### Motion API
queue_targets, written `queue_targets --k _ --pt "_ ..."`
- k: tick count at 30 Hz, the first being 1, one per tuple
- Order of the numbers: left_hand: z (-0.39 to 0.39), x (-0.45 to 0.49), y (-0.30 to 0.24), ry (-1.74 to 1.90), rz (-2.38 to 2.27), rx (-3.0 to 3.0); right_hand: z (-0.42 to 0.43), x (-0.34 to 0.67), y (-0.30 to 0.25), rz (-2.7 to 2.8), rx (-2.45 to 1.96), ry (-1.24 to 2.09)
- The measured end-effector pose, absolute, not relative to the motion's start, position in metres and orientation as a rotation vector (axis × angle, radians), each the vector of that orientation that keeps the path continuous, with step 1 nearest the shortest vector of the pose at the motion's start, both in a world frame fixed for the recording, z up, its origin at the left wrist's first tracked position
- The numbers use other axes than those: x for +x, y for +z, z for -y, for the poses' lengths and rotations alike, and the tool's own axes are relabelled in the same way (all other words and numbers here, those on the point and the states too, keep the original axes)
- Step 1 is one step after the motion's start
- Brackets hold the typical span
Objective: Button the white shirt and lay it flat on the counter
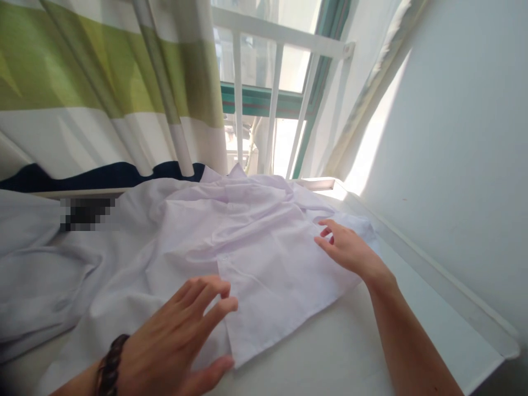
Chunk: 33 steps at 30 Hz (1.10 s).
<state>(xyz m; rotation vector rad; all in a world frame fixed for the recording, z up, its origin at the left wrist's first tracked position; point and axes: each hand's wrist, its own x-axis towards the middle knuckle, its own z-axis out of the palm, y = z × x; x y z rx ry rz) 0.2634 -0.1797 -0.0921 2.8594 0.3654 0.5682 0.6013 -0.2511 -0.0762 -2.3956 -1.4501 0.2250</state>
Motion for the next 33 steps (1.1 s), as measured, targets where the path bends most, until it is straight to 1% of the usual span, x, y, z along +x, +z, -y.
queue_targets --k 4,6,8,11,13,15,17,20,25,30,33 --pt "0.185 0.289 -0.094 0.178 -0.137 2.958 0.254 0.606 -0.074 1.359 -2.513 0.353" --pt "0.18 0.297 -0.092 0.058 -0.09 2.977 0.256 0.609 -0.073 1.347 -2.558 0.391" --pt "0.171 0.298 -0.085 0.072 -0.119 2.972 0.257 0.611 -0.069 1.382 -2.542 0.463" --pt "0.16 0.29 -0.067 0.311 -0.213 2.853 0.262 0.613 -0.059 1.401 -2.465 0.605" --pt "0.154 0.283 -0.055 0.48 -0.225 2.729 0.266 0.614 -0.05 1.308 -2.427 0.703" --pt "0.15 0.279 -0.047 0.541 -0.212 2.657 0.271 0.615 -0.043 1.192 -2.383 0.824" --pt "0.151 0.277 -0.045 0.513 -0.195 2.656 0.276 0.617 -0.039 1.155 -2.337 0.946" --pt "0.159 0.28 -0.053 0.348 -0.154 2.745 0.28 0.618 -0.039 1.221 -2.307 1.058" --pt "0.182 0.286 -0.077 -0.074 -0.094 2.92 0.28 0.624 -0.049 1.162 -2.416 1.003" --pt "0.188 0.288 -0.09 -0.069 -0.124 3.071 0.278 0.629 -0.053 1.225 -2.419 1.078" --pt "0.177 0.288 -0.087 -0.06 -0.271 2.961 0.276 0.627 -0.054 1.28 -2.408 1.066"
